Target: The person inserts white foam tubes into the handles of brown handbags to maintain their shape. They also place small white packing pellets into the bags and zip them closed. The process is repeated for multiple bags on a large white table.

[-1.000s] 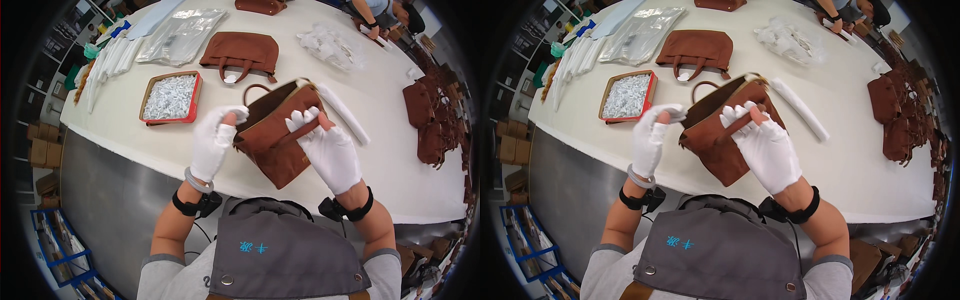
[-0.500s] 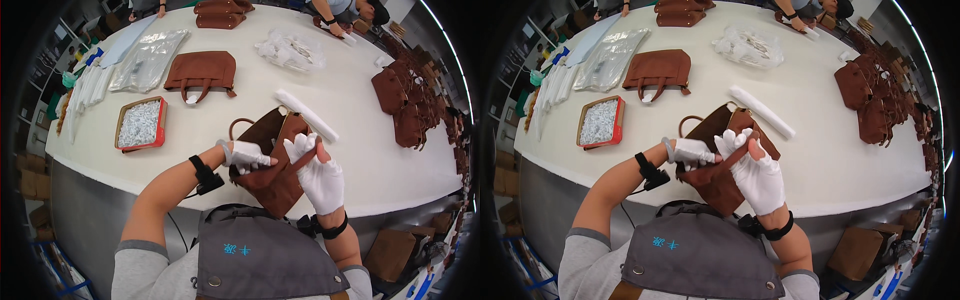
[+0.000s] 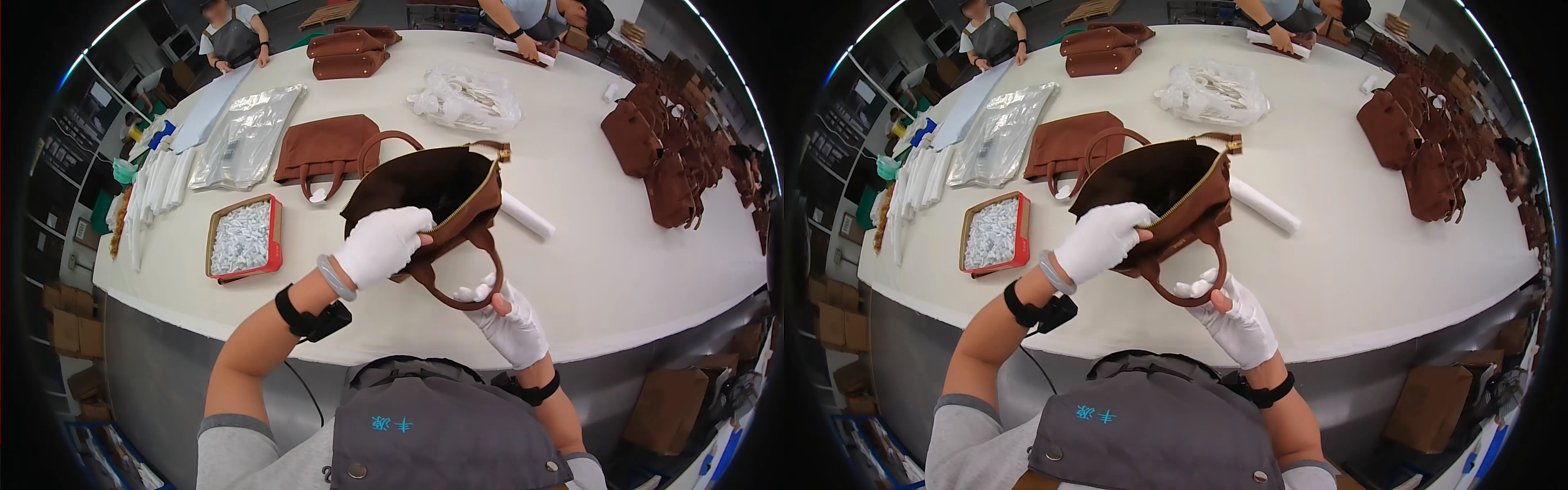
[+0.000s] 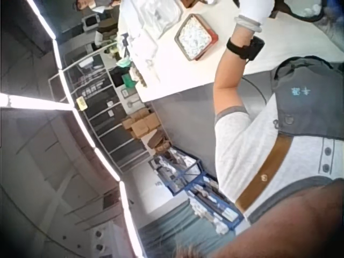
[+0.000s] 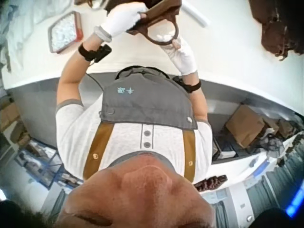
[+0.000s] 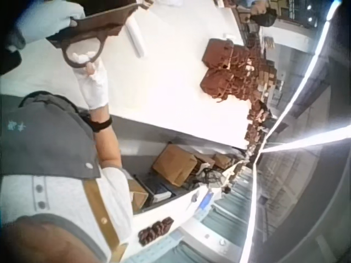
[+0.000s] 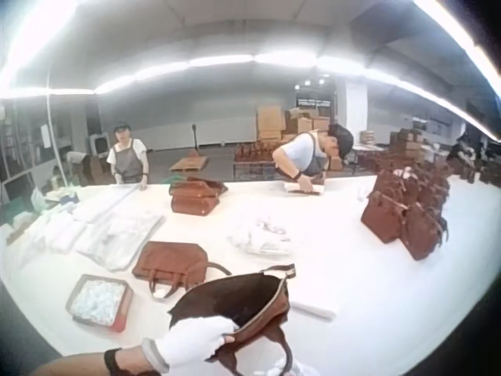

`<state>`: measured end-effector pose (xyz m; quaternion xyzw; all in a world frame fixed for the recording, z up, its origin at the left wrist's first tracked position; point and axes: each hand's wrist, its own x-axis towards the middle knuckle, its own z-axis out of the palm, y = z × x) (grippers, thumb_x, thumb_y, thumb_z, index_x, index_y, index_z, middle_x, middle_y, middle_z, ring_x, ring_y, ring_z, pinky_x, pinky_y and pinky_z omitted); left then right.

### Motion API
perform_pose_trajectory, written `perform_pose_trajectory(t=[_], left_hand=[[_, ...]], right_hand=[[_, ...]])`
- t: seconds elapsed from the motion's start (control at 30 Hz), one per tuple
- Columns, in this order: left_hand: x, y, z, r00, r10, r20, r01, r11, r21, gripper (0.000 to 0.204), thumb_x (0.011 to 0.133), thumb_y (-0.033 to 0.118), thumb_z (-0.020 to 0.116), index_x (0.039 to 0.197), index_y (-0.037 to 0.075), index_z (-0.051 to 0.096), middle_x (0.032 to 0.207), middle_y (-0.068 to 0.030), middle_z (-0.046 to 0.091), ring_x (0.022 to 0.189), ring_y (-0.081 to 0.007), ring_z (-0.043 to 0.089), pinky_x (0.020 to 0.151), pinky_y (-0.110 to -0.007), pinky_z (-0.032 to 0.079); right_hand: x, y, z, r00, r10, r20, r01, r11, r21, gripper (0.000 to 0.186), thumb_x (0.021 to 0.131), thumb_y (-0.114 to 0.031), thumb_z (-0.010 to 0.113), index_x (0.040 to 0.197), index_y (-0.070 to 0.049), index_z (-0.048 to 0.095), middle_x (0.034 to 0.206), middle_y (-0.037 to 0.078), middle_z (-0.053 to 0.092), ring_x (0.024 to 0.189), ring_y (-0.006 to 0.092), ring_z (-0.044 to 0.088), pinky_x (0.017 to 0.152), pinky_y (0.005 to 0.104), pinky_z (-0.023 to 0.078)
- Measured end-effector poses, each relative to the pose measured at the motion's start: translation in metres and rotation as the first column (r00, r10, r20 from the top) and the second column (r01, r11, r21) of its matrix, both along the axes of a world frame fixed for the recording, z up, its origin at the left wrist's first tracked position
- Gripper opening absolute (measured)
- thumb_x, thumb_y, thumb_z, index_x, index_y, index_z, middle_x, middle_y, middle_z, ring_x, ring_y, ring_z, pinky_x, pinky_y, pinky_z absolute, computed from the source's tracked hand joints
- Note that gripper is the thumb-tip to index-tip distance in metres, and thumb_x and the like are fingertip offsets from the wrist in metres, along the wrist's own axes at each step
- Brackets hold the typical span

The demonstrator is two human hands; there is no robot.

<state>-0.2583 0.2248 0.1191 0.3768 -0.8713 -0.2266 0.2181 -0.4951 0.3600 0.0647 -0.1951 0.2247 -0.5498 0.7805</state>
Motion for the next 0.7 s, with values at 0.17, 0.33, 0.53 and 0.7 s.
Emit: perform_pose_trajectory(t=[0.17, 0.33, 0.53, 0.7], left_hand=[[0.013, 0.027, -0.030, 0.964, 0.047, 0.260, -0.020, 0.994, -0.107, 0.014, 0.088, 0.011, 0.068, 0.101, 0.009, 0.066, 0.096, -0.0089, 0.071, 0.074, -0.0326, 0.069, 0.063, -0.039, 0.055], [0.030, 0.038, -0.025, 0.981, -0.072, 0.179, 0.094, 0.989, -0.116, 0.011, 0.092, 0.018, 0.066, 0.089, 0.011, 0.058, 0.079, -0.0078, 0.065, 0.068, -0.0309, 0.067, 0.054, -0.039, 0.051], [0.028, 0.048, -0.018, 0.963, -0.105, 0.248, 0.082, 0.992, 0.099, 0.011, 0.090, 0.018, 0.068, 0.099, 0.012, 0.069, 0.080, -0.0090, 0.070, 0.075, -0.0320, 0.069, 0.063, -0.041, 0.054], [0.038, 0.028, -0.039, 0.927, -0.283, 0.245, 0.161, 0.892, 0.422, 0.028, 0.095, 0.021, 0.058, 0.091, -0.002, 0.073, 0.076, -0.0234, 0.067, 0.076, -0.0421, 0.067, 0.076, -0.044, 0.054]], right_hand=[[-0.030, 0.024, -0.011, 0.474, -0.150, -0.867, 0.061, 0.989, -0.138, 0.026, 0.103, -0.015, 0.059, 0.121, 0.002, 0.064, 0.110, 0.013, 0.073, 0.110, 0.0206, 0.068, 0.101, 0.0350, 0.051], [-0.027, -0.040, 0.069, 0.319, -0.489, -0.812, -0.037, 0.849, -0.526, 0.020, 0.101, -0.004, 0.052, 0.110, 0.001, 0.069, 0.104, 0.011, 0.074, 0.098, 0.0168, 0.069, 0.090, 0.0316, 0.053], [0.051, -0.159, 0.080, -0.482, -0.172, -0.859, -0.831, 0.400, 0.386, 0.023, 0.094, -0.004, 0.051, 0.103, -0.001, 0.072, 0.098, 0.012, 0.073, 0.089, 0.0275, 0.067, 0.079, 0.0385, 0.052], [0.095, -0.165, 0.025, -0.755, -0.339, -0.561, -0.621, 0.097, 0.778, 0.040, 0.093, -0.028, 0.060, 0.127, -0.010, 0.069, 0.130, 0.012, 0.067, 0.118, 0.0338, 0.063, 0.101, 0.0416, 0.049]])
